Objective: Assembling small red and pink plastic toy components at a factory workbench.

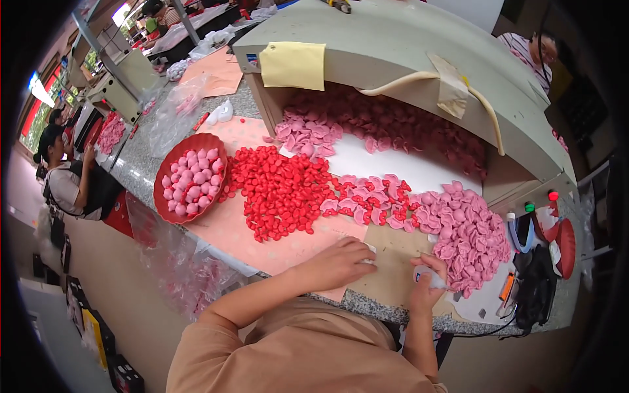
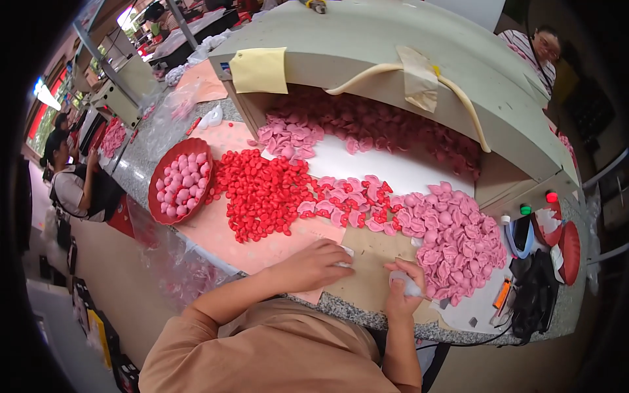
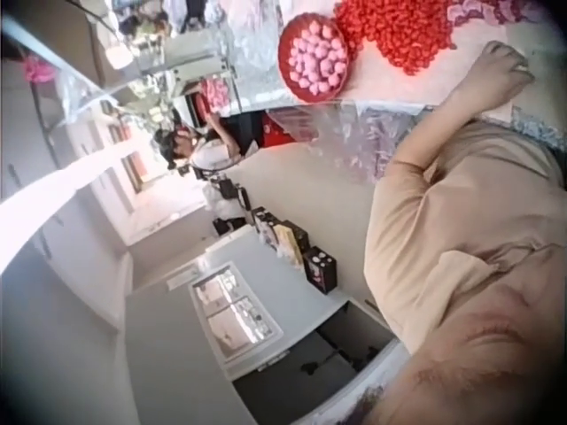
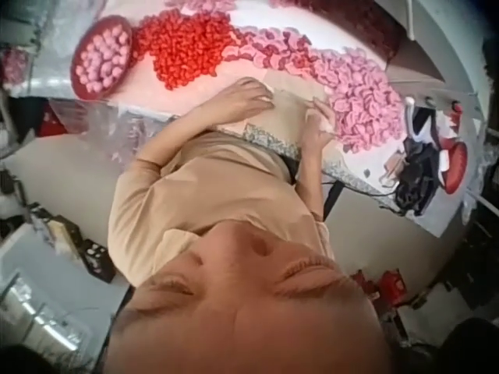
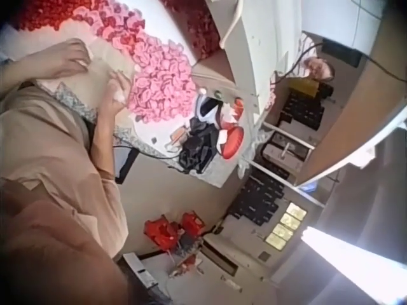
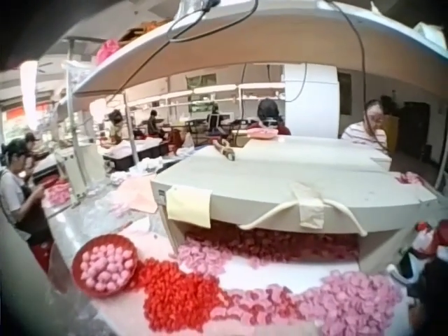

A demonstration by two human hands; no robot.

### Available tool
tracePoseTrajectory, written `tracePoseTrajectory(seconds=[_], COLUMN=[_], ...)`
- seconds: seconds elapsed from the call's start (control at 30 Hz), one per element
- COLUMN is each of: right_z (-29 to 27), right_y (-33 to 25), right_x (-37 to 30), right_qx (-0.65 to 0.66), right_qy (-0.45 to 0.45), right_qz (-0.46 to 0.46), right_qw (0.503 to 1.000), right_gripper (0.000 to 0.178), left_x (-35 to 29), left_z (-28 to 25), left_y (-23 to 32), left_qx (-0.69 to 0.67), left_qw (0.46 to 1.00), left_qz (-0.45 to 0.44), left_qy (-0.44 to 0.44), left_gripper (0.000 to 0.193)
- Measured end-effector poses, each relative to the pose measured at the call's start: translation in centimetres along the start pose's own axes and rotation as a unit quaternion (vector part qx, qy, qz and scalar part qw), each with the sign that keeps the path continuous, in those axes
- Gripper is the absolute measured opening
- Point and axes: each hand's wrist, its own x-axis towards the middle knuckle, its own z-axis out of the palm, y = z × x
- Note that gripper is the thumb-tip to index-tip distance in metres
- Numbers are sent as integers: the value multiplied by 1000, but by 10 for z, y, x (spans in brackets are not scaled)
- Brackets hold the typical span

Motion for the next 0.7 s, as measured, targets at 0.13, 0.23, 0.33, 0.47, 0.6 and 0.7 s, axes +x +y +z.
tracePoseTrajectory(seconds=[0.13,0.23,0.33,0.47,0.6,0.7], right_z=[1,3,2,-3,9,19], right_y=[-5,-4,8,14,8,0], right_x=[2,-6,-9,-4,5,13], right_qx=[9,12,29,2,-11,1], right_qy=[-30,-27,-28,-46,-113,-133], right_qz=[-11,25,18,-15,-23,-32], right_qw=[999,999,999,999,993,991], right_gripper=[54,55,46,58,58,51], left_x=[-3,-7,-22,-30,-41,-38], left_z=[-35,-63,-56,-47,-49,-54], left_y=[2,-6,-32,-37,-35,-34], left_qx=[-41,92,172,195,228,203], left_qw=[996,971,941,935,936,943], left_qz=[-36,-171,-255,-269,-242,-217], left_qy=[64,137,139,122,115,150], left_gripper=[38,45,49,50,47,48])
